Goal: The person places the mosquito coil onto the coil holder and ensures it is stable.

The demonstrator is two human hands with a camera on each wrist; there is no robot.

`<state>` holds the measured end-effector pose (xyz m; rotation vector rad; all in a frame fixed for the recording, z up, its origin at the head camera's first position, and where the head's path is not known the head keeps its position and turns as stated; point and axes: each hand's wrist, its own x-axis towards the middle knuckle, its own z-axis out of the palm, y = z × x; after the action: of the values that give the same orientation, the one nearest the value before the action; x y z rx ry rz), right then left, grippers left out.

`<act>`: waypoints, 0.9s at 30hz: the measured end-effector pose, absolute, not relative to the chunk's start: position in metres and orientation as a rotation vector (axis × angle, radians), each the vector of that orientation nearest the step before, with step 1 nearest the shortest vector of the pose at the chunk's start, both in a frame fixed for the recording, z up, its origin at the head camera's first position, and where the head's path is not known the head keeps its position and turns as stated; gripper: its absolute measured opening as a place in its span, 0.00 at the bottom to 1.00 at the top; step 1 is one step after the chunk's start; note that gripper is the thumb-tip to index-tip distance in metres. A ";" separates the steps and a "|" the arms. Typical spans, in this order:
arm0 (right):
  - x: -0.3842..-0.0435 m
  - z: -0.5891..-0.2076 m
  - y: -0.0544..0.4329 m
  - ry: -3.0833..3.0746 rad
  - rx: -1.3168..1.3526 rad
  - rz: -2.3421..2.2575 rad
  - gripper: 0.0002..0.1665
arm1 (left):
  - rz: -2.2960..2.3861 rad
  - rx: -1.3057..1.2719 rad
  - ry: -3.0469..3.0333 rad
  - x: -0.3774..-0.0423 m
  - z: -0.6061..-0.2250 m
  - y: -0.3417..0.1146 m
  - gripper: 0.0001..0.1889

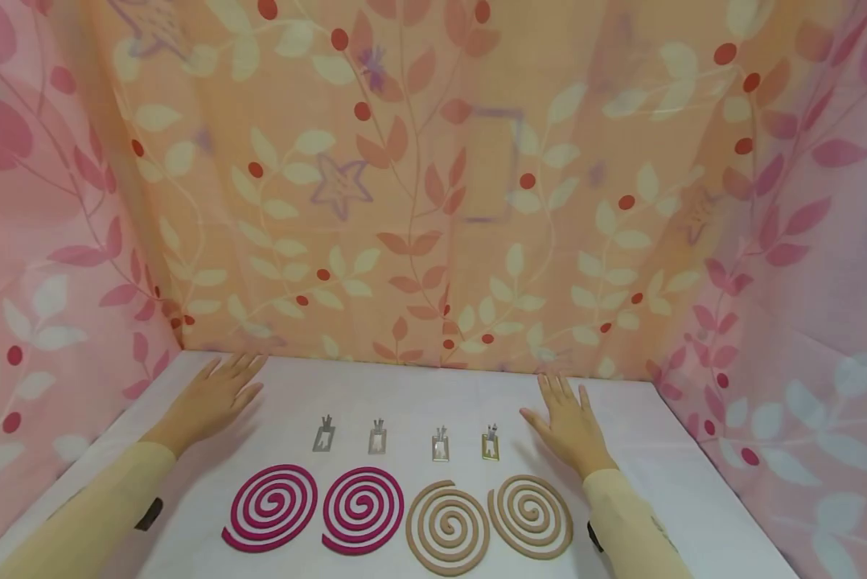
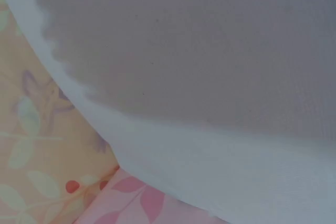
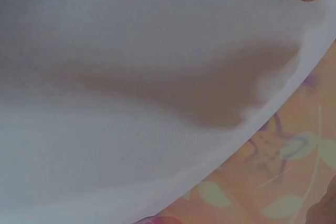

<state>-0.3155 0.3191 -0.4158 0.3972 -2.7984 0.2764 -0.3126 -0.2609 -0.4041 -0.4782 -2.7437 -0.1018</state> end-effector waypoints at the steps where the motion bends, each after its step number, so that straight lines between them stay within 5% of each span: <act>1: -0.315 -0.415 0.319 -2.797 0.398 0.273 0.49 | -0.098 -0.481 -2.743 -0.312 -0.404 -0.260 0.30; 27: -0.299 -0.406 0.304 -2.790 0.482 0.372 0.48 | -0.099 -0.545 -2.765 -0.303 -0.404 -0.250 0.32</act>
<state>-0.2993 0.3035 -0.4060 0.4824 -2.7897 0.3720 -0.3031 -0.2505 -0.4045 -0.5452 -2.7655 -0.0985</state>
